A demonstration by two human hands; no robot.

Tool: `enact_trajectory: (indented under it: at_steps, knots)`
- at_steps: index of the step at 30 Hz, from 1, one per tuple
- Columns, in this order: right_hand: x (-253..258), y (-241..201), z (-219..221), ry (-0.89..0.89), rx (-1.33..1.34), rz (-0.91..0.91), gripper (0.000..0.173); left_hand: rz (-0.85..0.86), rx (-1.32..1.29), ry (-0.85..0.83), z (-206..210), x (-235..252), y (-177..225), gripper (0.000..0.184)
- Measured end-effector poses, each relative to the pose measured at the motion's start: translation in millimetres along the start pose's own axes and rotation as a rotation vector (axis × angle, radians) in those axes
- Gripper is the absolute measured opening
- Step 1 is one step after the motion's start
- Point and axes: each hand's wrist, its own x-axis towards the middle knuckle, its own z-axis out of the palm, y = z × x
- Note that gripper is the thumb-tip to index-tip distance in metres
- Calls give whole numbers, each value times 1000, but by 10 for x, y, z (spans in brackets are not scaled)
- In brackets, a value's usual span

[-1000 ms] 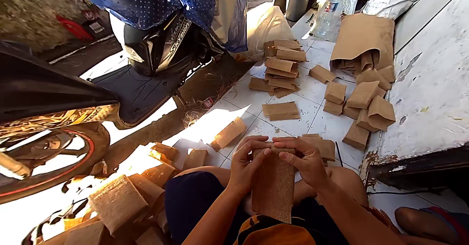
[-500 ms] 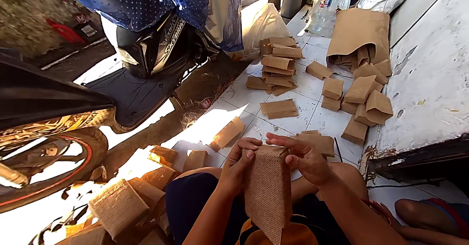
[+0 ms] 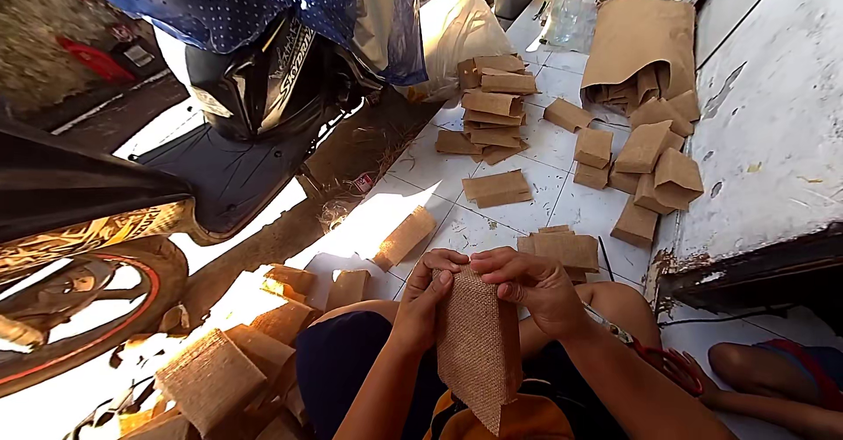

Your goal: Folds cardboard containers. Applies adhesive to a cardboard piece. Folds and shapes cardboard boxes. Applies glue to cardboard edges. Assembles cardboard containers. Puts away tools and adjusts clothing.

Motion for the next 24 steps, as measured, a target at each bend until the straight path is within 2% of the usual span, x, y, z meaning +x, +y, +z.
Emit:
enact_trajectory:
  at_steps: [3,7,10,12,13,15,16,18,20,24]
  knots:
    - [-23,36,54,65,-67,-36,12,-13,4,8,-35,6,-31,14]
    - [-6,12,-56,-14,34,58,33,-12,-86,-20,-72,1,-21,16]
    - [-5,20,-55,57,-5,64,21,-20,-111,-22,-85,1,-21,18]
    - [-6,23,-30,90,-79,27,17,-26,53,59,-90,15,11,23]
    - [-8,17,-17,106,-131,7,16,-8,232,117,-86,25,43,33]
    - [-11,4,4,139,-235,-20,17,106,586,157,-32,19,126,53]
    - [-12,2,11,148,-271,-30,17,197,726,121,23,6,163,53]
    - [-19,2,20,145,-318,-58,17,377,911,70,155,-9,184,33]
    - [-20,10,30,139,-382,-123,14,489,966,56,205,-1,173,13]
    - [-50,29,82,181,-486,-246,11,561,968,107,239,-23,116,5]
